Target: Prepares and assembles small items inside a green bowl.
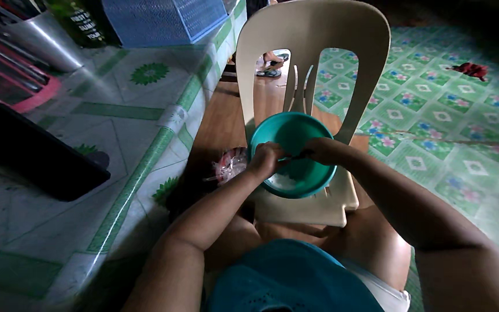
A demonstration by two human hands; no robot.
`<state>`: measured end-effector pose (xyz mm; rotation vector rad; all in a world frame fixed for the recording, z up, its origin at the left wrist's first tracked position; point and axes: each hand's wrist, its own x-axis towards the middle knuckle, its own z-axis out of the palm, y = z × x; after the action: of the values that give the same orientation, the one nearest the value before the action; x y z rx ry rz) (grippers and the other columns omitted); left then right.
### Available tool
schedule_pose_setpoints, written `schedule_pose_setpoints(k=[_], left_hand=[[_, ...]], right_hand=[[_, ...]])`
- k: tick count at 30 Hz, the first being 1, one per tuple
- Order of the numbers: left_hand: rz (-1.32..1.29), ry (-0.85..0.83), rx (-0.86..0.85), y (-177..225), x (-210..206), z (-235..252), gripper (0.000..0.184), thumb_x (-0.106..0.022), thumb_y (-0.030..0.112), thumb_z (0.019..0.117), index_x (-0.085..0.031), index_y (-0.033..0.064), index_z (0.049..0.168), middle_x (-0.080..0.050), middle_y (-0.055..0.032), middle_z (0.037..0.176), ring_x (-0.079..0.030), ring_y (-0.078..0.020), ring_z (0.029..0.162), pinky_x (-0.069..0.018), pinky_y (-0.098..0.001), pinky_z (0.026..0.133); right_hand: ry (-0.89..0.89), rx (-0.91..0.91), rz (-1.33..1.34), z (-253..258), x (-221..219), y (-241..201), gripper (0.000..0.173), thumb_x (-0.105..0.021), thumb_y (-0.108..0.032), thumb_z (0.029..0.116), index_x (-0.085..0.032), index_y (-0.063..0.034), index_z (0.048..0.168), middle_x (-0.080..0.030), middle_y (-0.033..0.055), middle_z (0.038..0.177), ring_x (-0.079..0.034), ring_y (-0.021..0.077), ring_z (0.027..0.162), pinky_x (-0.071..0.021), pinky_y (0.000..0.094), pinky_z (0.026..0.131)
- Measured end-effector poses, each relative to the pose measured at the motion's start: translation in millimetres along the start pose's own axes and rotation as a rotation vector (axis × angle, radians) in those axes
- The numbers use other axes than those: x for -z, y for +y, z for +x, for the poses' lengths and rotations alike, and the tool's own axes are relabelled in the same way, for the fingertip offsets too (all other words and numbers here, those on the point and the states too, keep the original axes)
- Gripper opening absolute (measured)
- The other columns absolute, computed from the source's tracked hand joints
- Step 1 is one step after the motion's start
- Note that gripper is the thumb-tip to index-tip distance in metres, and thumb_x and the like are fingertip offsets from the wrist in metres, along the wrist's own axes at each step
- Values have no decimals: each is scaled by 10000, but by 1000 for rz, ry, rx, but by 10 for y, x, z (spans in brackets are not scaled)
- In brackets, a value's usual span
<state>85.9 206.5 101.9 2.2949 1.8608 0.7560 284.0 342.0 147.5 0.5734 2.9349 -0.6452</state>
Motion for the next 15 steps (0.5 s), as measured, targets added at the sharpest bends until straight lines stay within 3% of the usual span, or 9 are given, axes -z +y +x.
schedule_pose_setpoints(k=[4, 7, 12, 15], left_hand=[[-185, 123, 95, 101, -100, -63, 198, -757, 239, 930, -786, 83, 1049, -745, -116, 1031, -679, -300, 1052, -514, -533, 962], [-291, 157, 260, 261, -82, -57, 205, -741, 216, 947, -764, 63, 1082, -732, -119, 1071, -667, -280, 1070, -523, -471, 971], [-346, 267, 371, 327, -33, -21, 236, -735, 183, 945, -734, 7, 1103, -707, -181, 1139, -656, -314, 1120, -511, -483, 1011], [-468, 253, 310, 253, 42, -39, 299, -763, 185, 926, -712, 11, 1165, -686, -174, 1204, -636, -288, 1157, -504, -465, 1015]], right_hand=[[239, -49, 137, -83, 138, -382, 212, -572, -93, 1035, -728, 0, 1145, -698, 177, 1135, -673, 307, 1077, -523, 494, 983], [495, -56, 266, -26, -3, -525, 178, -627, -101, 1000, -722, 8, 1103, -703, 168, 1107, -689, 272, 1015, -559, 461, 926], [536, -23, 267, 86, -188, -653, 324, -650, -141, 998, -632, 26, 1275, -670, 205, 1155, -679, 306, 995, -567, 468, 900], [542, -3, 249, 78, -97, -688, 285, -617, -75, 1005, -628, 22, 1273, -697, 196, 1092, -697, 314, 974, -567, 496, 901]])
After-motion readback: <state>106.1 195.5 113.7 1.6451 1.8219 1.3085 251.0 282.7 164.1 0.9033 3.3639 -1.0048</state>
